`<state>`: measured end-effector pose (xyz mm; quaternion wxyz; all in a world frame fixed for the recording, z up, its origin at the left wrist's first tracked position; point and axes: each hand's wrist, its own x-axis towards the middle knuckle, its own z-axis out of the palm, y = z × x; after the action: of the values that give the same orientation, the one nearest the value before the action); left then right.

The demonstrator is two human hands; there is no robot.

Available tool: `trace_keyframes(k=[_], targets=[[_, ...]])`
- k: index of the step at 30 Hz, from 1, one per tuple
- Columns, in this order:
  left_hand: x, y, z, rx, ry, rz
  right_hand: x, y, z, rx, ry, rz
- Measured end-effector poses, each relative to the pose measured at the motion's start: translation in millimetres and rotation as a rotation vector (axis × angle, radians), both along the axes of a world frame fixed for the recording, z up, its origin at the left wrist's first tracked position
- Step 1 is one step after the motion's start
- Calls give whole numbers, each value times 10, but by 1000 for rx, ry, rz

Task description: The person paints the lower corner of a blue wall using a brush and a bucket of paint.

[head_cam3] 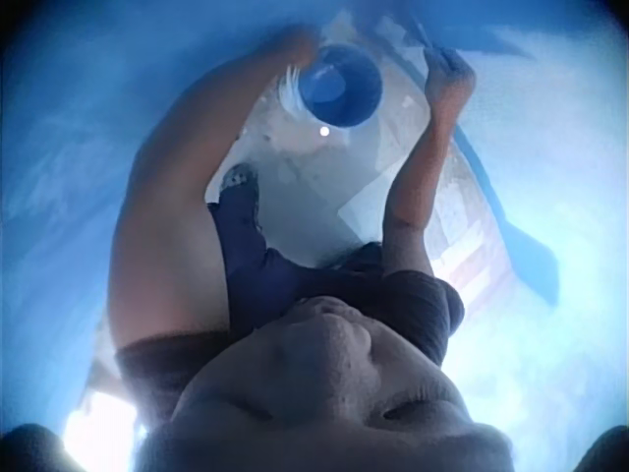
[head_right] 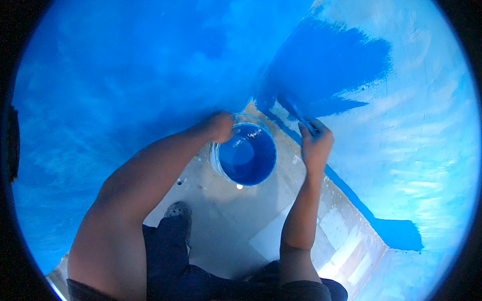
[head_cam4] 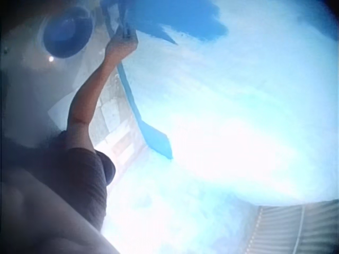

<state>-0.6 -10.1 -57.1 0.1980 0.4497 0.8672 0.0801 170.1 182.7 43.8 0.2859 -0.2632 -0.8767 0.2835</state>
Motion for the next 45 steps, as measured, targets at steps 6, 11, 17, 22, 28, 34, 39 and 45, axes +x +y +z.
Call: trace_keyframes(k=[6,11,17,22,28,34,39,45], targets=[[100,376,125,183,47,-133,659,-74,600,-225,-178,110],[247,598,309,221,18,-223,824,-18,-2,107,-276,319],[389,763,295,240,4,-280,723,-548,-633,85,-392,103],[439,750,374,237,49,-332,584,-646,-1039,156,-351,0],[487,845,418,166,74,-371,375,-703,-1248,211,-359,62],[397,757,413,159,51,-354,423,-686,-1163,58,-333,259],[244,664,302,110,103,-264,648,-264,-630,-190,-65,294],[180,547,434,-37,77,-197,875,174,-515,-1126,187,20]])
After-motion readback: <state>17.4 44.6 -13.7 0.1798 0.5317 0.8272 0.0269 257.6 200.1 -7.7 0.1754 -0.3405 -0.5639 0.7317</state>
